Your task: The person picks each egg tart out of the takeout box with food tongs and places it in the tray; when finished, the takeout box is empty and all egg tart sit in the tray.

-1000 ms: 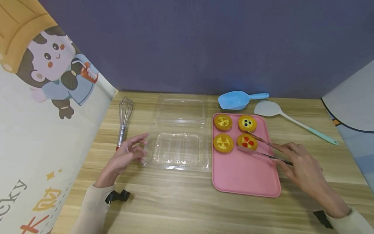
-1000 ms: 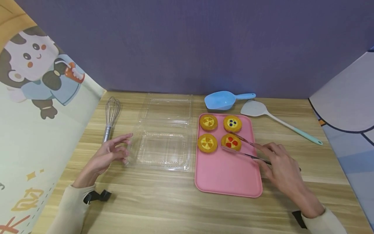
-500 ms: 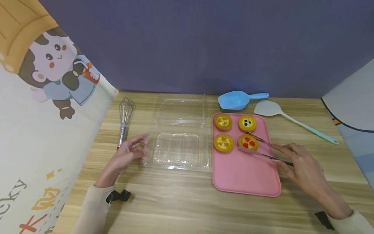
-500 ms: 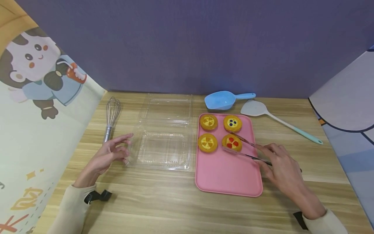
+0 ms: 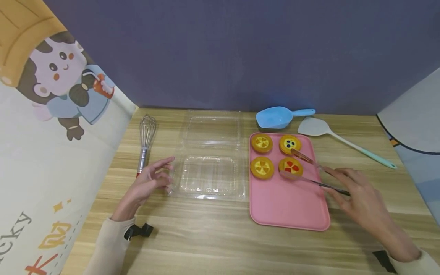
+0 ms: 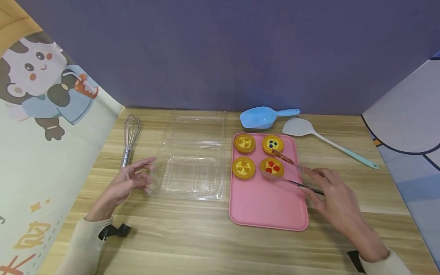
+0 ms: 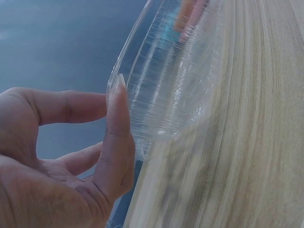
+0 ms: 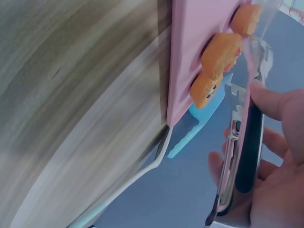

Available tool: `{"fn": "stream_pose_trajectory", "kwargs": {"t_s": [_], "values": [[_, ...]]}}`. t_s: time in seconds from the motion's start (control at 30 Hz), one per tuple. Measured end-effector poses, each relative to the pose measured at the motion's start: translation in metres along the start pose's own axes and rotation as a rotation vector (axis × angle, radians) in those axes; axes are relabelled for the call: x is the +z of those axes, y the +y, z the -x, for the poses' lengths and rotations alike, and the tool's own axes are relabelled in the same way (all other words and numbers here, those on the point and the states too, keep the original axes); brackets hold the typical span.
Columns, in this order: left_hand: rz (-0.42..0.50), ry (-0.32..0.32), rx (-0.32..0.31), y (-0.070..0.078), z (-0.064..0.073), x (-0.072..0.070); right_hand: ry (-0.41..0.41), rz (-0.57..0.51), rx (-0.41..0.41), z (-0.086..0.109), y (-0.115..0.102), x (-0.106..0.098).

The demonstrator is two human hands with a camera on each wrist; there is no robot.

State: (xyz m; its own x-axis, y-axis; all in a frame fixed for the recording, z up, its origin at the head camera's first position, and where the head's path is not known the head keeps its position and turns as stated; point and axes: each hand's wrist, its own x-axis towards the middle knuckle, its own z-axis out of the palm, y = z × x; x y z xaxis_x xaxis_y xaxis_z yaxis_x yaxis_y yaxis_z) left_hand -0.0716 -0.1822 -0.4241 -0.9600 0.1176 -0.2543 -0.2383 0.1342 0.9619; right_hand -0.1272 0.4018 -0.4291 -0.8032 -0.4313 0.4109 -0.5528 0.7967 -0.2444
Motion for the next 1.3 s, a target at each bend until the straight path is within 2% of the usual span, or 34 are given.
{"fn": "stream_pose_trajectory", "kwargs": {"t_s": [0.27, 0.5, 0.6, 1.0, 1.3], "values": [[0.000, 0.008, 0.005, -0.001, 0.001, -0.001, 0.057, -0.046, 0.046, 0.000, 0.011, -0.004], [-0.001, 0.003, 0.005, -0.001, 0.001, -0.002, 0.114, -0.081, 0.108, 0.007, 0.037, -0.002], [-0.004, 0.002, 0.005, -0.002, 0.001, -0.002, 0.126, -0.063, 0.123, 0.012, 0.050, 0.000], [-0.006, -0.003, 0.009, -0.002, 0.000, -0.001, 0.084, -0.003, 0.228, 0.037, 0.097, 0.004], [-0.020, 0.004, 0.004, 0.001, 0.000, 0.000, 0.036, 0.039, 0.287, 0.049, 0.107, 0.004]]}}
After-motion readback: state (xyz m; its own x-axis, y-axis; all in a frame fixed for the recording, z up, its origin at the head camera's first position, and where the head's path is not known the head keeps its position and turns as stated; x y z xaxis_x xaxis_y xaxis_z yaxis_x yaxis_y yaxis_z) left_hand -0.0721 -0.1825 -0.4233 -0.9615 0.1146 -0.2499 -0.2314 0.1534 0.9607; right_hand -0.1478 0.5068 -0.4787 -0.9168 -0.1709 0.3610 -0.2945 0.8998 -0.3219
